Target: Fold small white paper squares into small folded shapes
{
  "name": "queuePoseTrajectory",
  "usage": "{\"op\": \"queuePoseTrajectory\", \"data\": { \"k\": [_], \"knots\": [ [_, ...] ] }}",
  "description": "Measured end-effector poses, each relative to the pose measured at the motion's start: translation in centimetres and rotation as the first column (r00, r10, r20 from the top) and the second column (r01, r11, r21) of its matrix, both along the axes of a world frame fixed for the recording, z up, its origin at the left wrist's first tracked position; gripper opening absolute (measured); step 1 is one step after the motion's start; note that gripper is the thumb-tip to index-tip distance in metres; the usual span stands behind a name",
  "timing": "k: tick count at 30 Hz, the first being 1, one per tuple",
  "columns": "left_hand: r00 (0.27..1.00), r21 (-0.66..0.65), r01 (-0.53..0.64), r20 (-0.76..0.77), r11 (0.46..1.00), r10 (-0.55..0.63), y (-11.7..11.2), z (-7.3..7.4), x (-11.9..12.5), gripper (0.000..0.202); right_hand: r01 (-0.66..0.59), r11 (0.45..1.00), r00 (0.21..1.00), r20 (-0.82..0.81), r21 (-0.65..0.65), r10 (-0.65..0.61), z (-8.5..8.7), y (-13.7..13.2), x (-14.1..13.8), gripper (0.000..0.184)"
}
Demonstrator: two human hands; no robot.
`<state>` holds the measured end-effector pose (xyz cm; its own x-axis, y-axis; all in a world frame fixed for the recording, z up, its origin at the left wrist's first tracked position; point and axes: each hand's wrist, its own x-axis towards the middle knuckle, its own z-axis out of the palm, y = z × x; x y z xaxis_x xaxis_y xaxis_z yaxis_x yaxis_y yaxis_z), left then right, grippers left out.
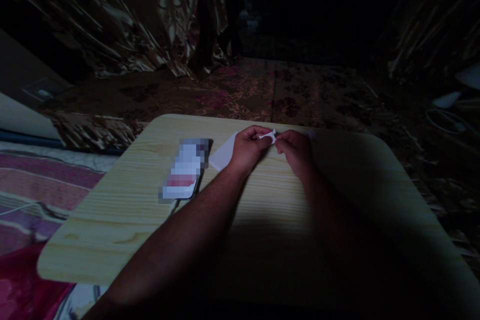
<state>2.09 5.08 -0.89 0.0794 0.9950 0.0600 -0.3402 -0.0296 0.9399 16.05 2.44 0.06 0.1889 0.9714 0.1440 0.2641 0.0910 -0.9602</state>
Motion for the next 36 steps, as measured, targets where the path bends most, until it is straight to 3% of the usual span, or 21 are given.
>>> {"op": "queuePoseTrajectory", "data": {
  "k": [9,16,27,36],
  "knots": [
    [0.997,0.044,0.021,-0.078,0.999,-0.018,0.15,-0.49,-0.01,0.025,0.008,0.999,0.999,0.053,0.042,-0.011,-0.38,0.21,0.21,0.013],
    [0.998,0.057,0.012,-0.066,0.998,-0.008,0.09,-0.32,0.01,0.024,0.029,1.0,1.0,-0.009,-0.009,-0.029,-0.04,0.09,-0.07,0.015],
    [0.997,0.047,0.031,-0.076,0.998,-0.027,-0.03,-0.25,-0.03,0.023,-0.008,0.999,0.999,0.032,0.039,0.007,-0.24,0.04,0.24,0.013],
    [0.996,0.061,0.04,-0.081,0.997,-0.035,0.0,-0.49,-0.06,0.021,0.011,1.0,1.0,0.029,0.007,-0.011,0.03,0.02,0.11,0.014]
  ]
}}
